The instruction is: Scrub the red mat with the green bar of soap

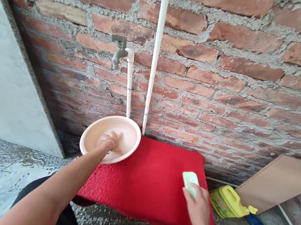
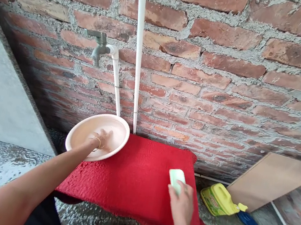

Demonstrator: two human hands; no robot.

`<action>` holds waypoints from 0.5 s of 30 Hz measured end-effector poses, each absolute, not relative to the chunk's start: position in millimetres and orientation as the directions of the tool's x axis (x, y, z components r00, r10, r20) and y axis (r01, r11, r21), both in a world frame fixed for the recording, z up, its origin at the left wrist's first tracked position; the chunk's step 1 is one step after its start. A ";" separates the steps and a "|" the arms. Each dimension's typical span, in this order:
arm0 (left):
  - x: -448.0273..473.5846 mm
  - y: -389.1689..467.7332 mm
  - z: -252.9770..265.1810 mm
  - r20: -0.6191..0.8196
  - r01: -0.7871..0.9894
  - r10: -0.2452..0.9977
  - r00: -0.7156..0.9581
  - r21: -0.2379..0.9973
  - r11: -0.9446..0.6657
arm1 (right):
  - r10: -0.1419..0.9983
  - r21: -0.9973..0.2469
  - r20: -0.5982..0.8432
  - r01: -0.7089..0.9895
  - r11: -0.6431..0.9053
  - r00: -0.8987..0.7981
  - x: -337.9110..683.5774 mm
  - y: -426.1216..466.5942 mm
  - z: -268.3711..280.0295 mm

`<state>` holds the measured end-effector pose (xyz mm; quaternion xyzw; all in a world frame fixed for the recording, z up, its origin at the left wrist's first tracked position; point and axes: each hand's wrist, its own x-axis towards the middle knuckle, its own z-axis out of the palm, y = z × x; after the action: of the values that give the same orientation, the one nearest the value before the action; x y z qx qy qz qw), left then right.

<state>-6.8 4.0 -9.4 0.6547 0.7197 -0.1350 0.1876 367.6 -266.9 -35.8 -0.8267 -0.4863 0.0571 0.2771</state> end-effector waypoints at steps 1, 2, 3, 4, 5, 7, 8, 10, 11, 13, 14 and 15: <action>-7.3 4.0 -10.2 -0.445 0.993 0.893 -0.066 0.054 0.100 | 0.894 -0.510 0.195 0.820 -0.259 0.404 338.9 -255.8 -34.8; -7.9 3.8 -11.0 -0.445 0.994 0.893 -0.061 0.053 0.094 | 0.939 -0.497 0.196 0.854 -0.154 0.283 310.0 -245.0 -34.2; -8.4 3.4 -11.4 -0.447 0.995 0.893 -0.058 0.049 0.089 | 0.970 -0.474 0.185 0.879 -0.054 0.159 282.5 -234.9 -33.9; -8.8 2.9 -11.5 -0.448 0.996 0.892 -0.052 0.047 0.082 | 0.985 -0.447 0.169 0.894 0.033 0.048 257.5 -225.5 -33.7; -9.0 2.4 -11.3 -0.445 0.996 0.895 -0.045 0.048 0.074 | 0.988 -0.422 0.145 0.900 0.107 -0.050 236.4 -216.9 -33.1; -9.0 1.5 -10.1 -0.434 0.997 0.900 -0.032 0.054 0.062 | 0.979 -0.378 0.087 0.903 0.205 -0.185 208.7 -202.1 -30.8; -8.9 1.2 -9.3 -0.432 0.997 0.902 -0.029 0.057 0.060 | 0.975 -0.359 0.061 0.906 0.223 -0.216 202.9 -195.7 -29.1; -8.6 1.2 -8.3 -0.435 0.996 0.900 -0.031 0.057 0.062 | 0.979 -0.330 0.029 0.923 0.200 -0.202 207.6 -185.8 -25.7; -8.7 1.5 -8.5 -0.440 0.996 0.897 -0.035 0.058 0.067 | 0.986 -0.320 0.024 0.934 0.161 -0.162 217.4 -182.5 -24.5; -9.6 2.5 -10.9 -0.441 0.995 0.897 -0.034 0.070 0.072 | 0.999 -0.314 0.024 0.948 0.042 -0.036 249.0 -181.2 -23.7; -10.2 3.3 -13.0 -0.431 0.994 0.902 -0.028 0.086 0.072 | 0.999 -0.318 0.022 0.948 -0.034 0.043 269.6 -183.7 -24.0; -10.9 4.1 -15.7 -0.396 0.991 0.918 -0.010 0.116 0.061 | 0.991 -0.322 0.018 0.939 -0.119 0.132 292.3 -188.5 -24.6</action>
<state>-10.9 4.1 -15.7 0.6784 0.7038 -0.0978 0.1869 292.3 -188.5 -24.6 -0.7412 -0.6511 0.1010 0.1285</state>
